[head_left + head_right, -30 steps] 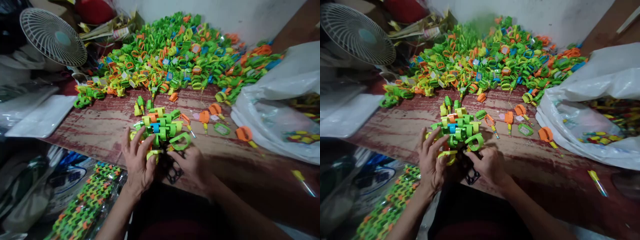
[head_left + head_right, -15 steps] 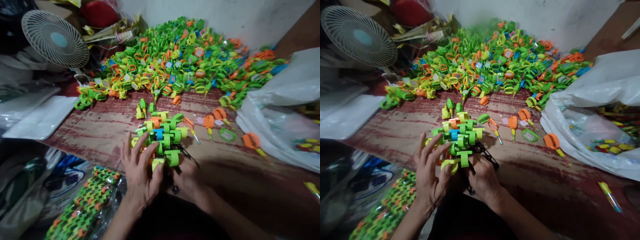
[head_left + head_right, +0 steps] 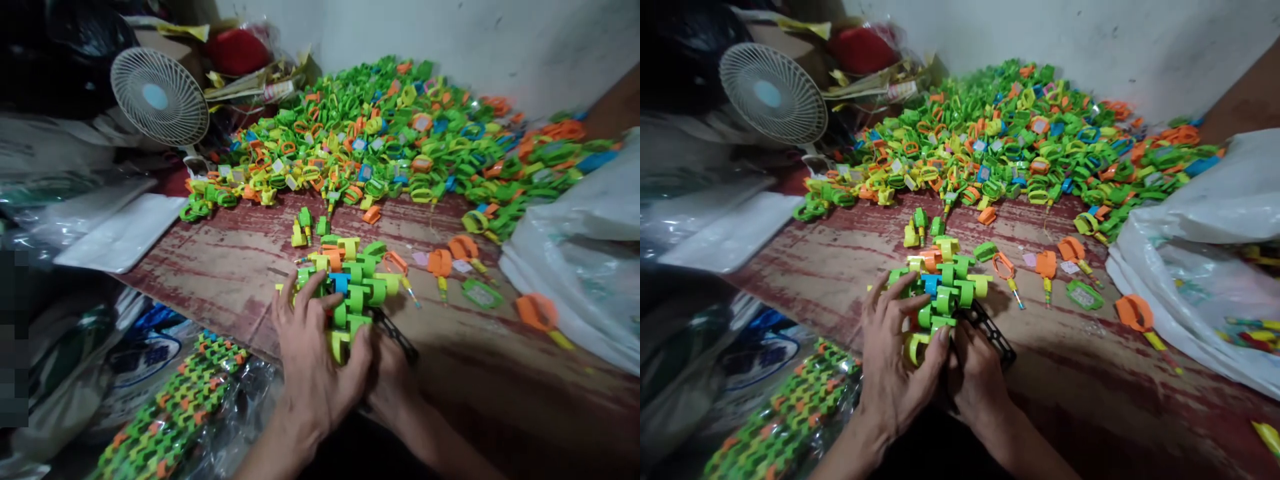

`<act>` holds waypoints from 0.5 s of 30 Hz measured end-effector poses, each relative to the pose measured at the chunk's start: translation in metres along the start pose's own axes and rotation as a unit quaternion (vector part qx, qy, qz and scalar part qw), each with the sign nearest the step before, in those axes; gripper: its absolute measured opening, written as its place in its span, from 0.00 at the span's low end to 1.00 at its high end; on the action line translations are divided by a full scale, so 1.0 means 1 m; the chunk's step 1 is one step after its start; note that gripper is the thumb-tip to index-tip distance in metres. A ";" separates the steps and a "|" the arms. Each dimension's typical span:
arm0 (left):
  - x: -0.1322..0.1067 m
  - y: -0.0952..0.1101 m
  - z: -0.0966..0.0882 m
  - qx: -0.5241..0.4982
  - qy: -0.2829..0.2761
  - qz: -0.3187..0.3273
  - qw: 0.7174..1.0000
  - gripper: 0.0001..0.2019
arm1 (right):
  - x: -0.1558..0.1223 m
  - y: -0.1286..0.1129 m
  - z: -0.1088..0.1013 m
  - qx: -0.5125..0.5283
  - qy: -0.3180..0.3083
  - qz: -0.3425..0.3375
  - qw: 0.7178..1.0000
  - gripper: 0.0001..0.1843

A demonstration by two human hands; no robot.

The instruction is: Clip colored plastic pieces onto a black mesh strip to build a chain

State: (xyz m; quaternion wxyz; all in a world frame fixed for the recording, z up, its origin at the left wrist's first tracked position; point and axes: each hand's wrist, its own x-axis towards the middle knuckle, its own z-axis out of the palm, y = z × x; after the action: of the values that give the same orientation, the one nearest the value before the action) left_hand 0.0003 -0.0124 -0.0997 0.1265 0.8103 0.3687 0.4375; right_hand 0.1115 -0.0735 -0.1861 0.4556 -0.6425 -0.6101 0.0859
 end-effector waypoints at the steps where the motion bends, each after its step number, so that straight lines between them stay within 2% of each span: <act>1: 0.000 0.000 0.000 -0.004 0.001 0.002 1.000 0.12 | 0.001 0.000 -0.001 0.006 0.009 -0.001 1.000 0.15; 5: -0.001 -0.001 0.001 0.008 0.012 0.014 1.000 0.11 | 0.007 -0.007 -0.008 0.005 0.025 -0.037 0.999 0.14; 10: -0.002 -0.004 0.001 0.041 0.022 0.034 0.998 0.11 | 0.012 -0.014 -0.021 -0.045 0.019 -0.081 0.996 0.14; 12: -0.003 -0.005 0.002 0.054 0.027 0.037 0.997 0.12 | 0.011 -0.008 -0.021 -0.077 0.035 -0.121 0.989 0.15; 15: -0.009 -0.011 0.010 0.068 0.032 0.039 0.996 0.13 | 0.006 0.010 -0.010 -0.109 0.073 -0.183 0.974 0.16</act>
State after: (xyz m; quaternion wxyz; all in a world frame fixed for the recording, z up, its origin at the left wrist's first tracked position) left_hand 0.0003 -0.0100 -0.1171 0.0419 0.8167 0.3696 0.4413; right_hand 0.1266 -0.0714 -0.1840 0.4340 -0.5701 -0.6883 -0.1135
